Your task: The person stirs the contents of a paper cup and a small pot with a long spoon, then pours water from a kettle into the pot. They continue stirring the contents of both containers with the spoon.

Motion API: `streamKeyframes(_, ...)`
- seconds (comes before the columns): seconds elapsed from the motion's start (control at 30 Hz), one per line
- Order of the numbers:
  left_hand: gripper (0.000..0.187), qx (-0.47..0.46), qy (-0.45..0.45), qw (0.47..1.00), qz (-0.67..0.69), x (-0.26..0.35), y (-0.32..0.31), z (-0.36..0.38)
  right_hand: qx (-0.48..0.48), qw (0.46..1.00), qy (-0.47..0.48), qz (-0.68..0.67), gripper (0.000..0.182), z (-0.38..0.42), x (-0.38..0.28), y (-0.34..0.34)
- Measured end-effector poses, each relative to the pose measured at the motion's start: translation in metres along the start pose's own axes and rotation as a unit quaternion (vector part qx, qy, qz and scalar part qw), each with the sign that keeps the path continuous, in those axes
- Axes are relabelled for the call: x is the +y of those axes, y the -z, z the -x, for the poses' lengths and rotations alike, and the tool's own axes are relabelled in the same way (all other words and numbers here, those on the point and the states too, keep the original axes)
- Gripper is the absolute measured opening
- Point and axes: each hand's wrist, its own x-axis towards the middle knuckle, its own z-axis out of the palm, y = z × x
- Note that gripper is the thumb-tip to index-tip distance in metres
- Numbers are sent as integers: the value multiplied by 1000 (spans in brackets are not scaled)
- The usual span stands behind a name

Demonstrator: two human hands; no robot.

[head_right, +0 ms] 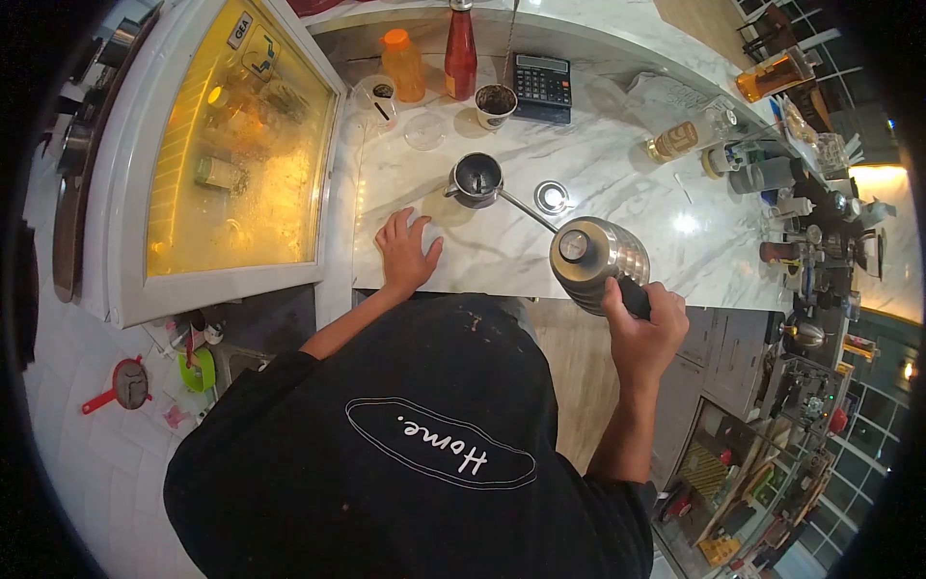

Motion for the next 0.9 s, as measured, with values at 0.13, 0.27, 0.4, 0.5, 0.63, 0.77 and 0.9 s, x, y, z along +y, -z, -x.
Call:
streamKeyframes(0.13, 49, -5, 1, 1000, -4, -1, 0, 0, 2, 1000, -12, -9, 34, -1, -3, -2)
streamKeyframes(0.27, 49, -4, -1, 1000, -1, -2, 0, 1, 4, 1000, -16, -7, 35, -6, -4, -3)
streamKeyframes(0.4, 48, -2, 2, 1000, 0, -3, -2, 2, 13, 1000, -18, 3, 35, -10, -3, -3)
streamKeyframes(0.5, 47, 2, 0, 1000, 2, -3, -2, 2, 22, 999, -28, -4, 36, -12, -3, 1)
streamKeyframes(0.63, 47, 6, -3, 1000, 1, -3, -2, 2, 18, 999, -32, 6, 35, -11, 2, 7)
streamKeyframes(0.77, 47, 4, -4, 1000, 1, -4, -2, 2, 14, 999, -34, 15, 36, -7, 4, 9)
streamKeyframes(0.9, 47, 1, -1, 1000, 1, -3, -2, 1, 2, 999, -24, 23, 37, -4, 1, 8)
